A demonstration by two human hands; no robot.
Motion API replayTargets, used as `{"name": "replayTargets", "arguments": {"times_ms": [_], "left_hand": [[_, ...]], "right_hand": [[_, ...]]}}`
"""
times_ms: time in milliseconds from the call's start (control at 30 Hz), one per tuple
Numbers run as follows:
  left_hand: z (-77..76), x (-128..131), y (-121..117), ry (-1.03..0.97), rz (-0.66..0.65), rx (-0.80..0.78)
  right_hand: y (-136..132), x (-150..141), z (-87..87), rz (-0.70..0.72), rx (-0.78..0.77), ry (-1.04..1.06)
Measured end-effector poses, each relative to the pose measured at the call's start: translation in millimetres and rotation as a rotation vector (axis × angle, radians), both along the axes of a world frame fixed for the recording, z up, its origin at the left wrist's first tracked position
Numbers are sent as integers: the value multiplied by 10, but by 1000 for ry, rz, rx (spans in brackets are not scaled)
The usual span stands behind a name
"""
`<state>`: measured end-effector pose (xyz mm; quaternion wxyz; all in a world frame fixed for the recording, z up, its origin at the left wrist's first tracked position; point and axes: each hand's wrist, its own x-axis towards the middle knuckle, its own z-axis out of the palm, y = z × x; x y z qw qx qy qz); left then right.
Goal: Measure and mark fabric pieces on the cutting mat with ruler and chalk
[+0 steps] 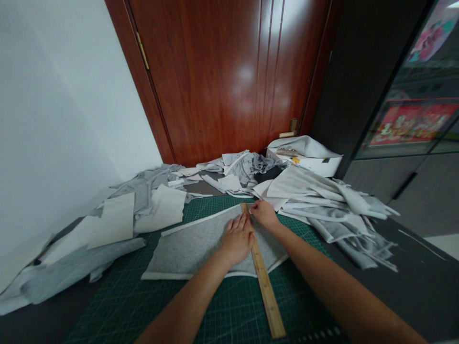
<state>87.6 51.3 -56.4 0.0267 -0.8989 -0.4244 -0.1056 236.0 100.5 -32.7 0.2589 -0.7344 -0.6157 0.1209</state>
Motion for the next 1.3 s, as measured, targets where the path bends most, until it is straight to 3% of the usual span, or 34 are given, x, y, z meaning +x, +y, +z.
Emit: {"name": "replayTargets", "arguments": {"times_ms": [867, 1300], "left_hand": [[-40, 9, 12, 38, 20, 74], [-26, 4, 11, 45, 20, 57]], "right_hand": [[-1070, 85, 122, 245, -200, 1], [-1442, 83, 118, 315, -194, 8]]}}
